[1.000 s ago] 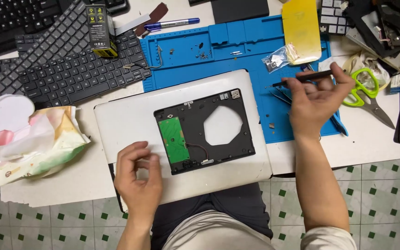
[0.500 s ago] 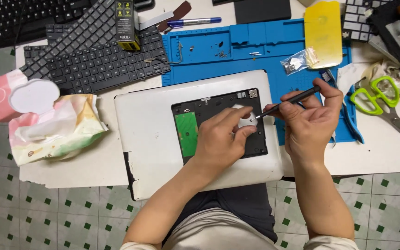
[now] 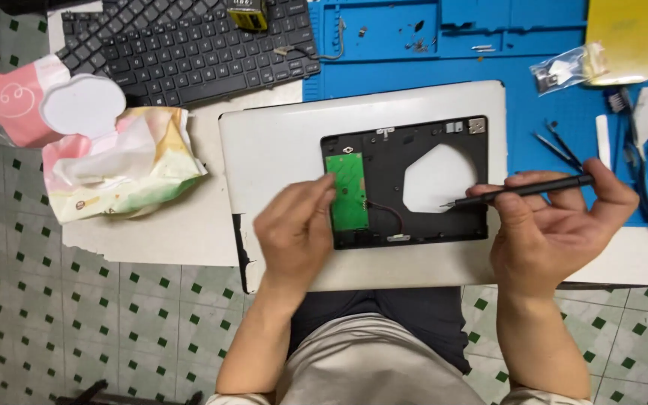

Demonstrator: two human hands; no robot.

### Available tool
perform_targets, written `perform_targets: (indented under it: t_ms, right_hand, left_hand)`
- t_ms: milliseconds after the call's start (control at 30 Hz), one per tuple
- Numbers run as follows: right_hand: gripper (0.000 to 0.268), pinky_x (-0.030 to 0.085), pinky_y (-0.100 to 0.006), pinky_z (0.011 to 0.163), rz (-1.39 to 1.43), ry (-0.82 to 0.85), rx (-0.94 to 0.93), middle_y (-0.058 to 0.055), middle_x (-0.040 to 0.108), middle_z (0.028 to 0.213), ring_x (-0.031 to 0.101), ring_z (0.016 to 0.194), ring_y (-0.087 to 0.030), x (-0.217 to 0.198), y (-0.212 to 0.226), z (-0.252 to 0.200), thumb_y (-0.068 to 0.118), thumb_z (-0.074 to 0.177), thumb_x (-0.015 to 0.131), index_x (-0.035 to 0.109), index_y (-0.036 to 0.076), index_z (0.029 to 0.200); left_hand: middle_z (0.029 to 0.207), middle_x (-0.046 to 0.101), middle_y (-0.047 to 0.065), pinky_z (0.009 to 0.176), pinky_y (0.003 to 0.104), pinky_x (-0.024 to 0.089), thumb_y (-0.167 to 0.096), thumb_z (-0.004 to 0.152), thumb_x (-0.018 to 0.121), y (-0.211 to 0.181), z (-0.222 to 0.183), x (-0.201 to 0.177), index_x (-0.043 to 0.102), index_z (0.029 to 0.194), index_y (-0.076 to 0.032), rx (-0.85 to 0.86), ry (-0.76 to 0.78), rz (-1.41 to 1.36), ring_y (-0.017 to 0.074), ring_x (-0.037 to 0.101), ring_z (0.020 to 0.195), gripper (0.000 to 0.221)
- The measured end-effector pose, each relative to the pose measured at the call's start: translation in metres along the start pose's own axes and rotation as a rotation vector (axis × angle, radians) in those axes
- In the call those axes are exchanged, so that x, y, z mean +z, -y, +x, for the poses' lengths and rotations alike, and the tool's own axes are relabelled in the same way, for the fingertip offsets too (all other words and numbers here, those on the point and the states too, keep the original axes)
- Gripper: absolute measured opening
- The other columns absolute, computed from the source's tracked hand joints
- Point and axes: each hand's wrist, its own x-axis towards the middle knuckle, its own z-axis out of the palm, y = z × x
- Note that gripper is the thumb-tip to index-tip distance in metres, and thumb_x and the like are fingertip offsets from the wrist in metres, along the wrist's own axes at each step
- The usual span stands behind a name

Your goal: Cleaning and inspecting a small electronic screen assembly using a cotton swab and a cleaning cloth at a repair bench.

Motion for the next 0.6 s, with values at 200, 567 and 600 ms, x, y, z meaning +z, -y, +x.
perform_targets:
  t_ms: [200, 567, 600]
  right_hand:
    - [0.058, 0.064, -0.062, 0.083, -0.102, 0.094, -0.122, -0.041, 0.051, 0.098, 0.062, 0.073, -0.044, 0.020, 0.004, -0.020, -0.012, 0.104, 0.060, 0.023, 0.009, 0.144]
    - [0.060, 0.063, -0.054, 0.083, -0.058, 0.052, -0.010, -0.038, 0.053, 0.106, 0.067, 0.078, -0.047, 0.028, -0.007, -0.035, -0.017, 0.104, 0.062, 0.025, 0.011, 0.142]
    - [0.059, 0.062, -0.052, 0.082, -0.069, 0.044, -0.010, -0.038, 0.054, 0.106, 0.068, 0.079, -0.048, 0.029, -0.007, -0.036, -0.017, 0.105, 0.061, 0.025, 0.010, 0.142]
  left_hand:
    - [0.095, 0.072, 0.017, 0.066, 0.030, 0.058, 0.011, 0.096, 0.067, 0.003, -0.009, -0.004, 0.072, 0.112, 0.002, -0.038, 0.027, -0.113, 0.0241, 0.070, 0.077, 0.019]
    - [0.097, 0.066, 0.012, 0.050, 0.023, 0.034, 0.010, 0.097, 0.063, 0.002, -0.024, 0.005, 0.074, 0.113, 0.000, -0.152, 0.080, -0.237, 0.0102, 0.040, 0.053, 0.022]
    - [0.096, 0.066, 0.011, 0.049, 0.023, 0.033, 0.012, 0.095, 0.061, 0.000, -0.024, 0.005, 0.074, 0.111, 0.000, -0.157, 0.085, -0.246, 0.0098, 0.040, 0.052, 0.024]
